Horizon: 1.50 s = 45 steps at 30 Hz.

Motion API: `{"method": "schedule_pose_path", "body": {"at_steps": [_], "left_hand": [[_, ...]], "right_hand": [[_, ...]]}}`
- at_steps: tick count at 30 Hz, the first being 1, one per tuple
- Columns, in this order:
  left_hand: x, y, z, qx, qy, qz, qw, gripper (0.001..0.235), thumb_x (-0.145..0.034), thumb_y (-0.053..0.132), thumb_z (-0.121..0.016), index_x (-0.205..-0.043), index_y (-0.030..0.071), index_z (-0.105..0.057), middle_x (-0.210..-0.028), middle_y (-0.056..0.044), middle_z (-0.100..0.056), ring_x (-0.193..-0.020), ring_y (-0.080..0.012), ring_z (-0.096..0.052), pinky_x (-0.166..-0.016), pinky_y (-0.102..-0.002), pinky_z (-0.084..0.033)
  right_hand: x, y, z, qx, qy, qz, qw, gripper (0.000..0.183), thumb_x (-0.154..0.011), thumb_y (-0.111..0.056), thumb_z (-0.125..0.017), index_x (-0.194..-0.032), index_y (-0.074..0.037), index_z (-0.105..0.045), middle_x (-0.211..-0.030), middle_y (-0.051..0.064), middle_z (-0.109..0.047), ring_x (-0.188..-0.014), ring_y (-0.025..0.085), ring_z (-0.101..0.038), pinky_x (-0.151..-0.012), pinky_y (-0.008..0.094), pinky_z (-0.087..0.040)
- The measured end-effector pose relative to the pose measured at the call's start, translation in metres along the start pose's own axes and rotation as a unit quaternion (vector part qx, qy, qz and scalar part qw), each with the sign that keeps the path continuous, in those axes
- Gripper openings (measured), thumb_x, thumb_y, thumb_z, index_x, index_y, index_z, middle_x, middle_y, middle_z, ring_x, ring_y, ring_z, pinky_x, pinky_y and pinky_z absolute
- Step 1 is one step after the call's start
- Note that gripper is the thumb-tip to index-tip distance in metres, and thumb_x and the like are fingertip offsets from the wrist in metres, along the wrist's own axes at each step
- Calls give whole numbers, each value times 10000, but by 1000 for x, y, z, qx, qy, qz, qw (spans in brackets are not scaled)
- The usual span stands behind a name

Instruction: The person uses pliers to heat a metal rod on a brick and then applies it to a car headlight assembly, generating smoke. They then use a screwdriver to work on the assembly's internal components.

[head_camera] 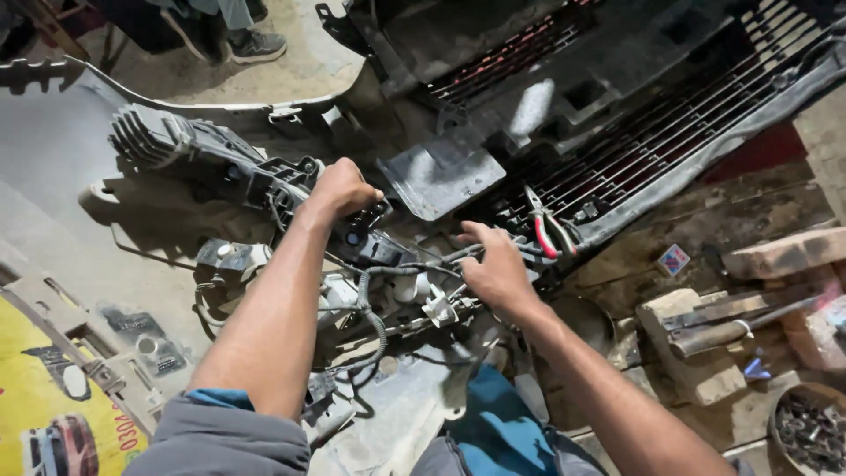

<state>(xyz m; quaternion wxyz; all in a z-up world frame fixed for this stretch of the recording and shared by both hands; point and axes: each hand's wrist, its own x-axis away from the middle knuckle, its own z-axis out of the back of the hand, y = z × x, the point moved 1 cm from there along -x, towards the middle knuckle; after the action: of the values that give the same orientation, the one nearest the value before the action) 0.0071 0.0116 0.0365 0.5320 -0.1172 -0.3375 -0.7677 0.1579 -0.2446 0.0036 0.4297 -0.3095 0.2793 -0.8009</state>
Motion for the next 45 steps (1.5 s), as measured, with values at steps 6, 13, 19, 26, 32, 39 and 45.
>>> {"method": "schedule_pose_path", "body": {"at_steps": [6,13,19,26,32,39,45], "left_hand": [[17,23,0,-26,-40,15,999,315,-829,331,-817,-1016,77,-824,-1245,-257,-723,-1280,-399,-631,-1077,-511,-498],[-4,15,-12,-44,-45,18,998,372,-803,405,-837,-1058,133,-822,-1146,-214,-758,-1207,-371,-674,-1034,-486,-525],[-51,-11,-27,-7,-105,-31,994,231,-861,288,-786,-1036,143,-825,-1096,-219,-756,-1139,-376,-686,-981,-468,-538],[-29,27,-11,-124,-196,-53,971,359,-928,186,-695,-1276,242,-764,-1312,-204,-717,-1251,-423,-643,-1043,-516,-513],[-55,17,-16,-179,-221,-60,957,322,-935,253,-672,-1240,236,-774,-1231,-166,-754,-1165,-371,-690,-989,-479,-538],[-72,11,-24,-183,-213,-86,956,205,-829,259,-747,-1008,202,-828,-948,-144,-790,-917,-306,-750,-791,-422,-568],[-88,1,-29,-181,-199,-78,960,222,-781,230,-744,-973,194,-848,-876,-135,-785,-864,-300,-759,-725,-414,-567]], "right_hand": [[27,34,14,55,-27,5,998,705,-777,-117,-597,-1479,-175,-551,-1387,39,-609,-1473,247,-410,-1223,420,-343],[40,45,16,24,19,73,997,725,-739,-80,-600,-1454,-195,-566,-1369,130,-604,-1439,309,-457,-1198,453,-370],[45,49,25,12,28,108,994,729,-734,-45,-609,-1449,-181,-579,-1336,149,-649,-1422,324,-488,-1191,471,-360],[48,45,29,16,26,99,995,770,-729,-13,-607,-1468,-225,-555,-1353,145,-640,-1438,314,-477,-1189,468,-356],[46,37,29,34,31,109,993,717,-755,-9,-559,-1439,-222,-580,-1314,145,-663,-1413,315,-507,-1174,468,-372],[37,41,13,71,72,142,985,695,-753,-5,-569,-1414,-212,-604,-1267,92,-691,-1383,285,-542,-1165,449,-392],[29,46,8,96,88,149,980,672,-738,-25,-595,-1381,-218,-628,-1223,61,-711,-1348,258,-577,-1166,428,-405]]}}
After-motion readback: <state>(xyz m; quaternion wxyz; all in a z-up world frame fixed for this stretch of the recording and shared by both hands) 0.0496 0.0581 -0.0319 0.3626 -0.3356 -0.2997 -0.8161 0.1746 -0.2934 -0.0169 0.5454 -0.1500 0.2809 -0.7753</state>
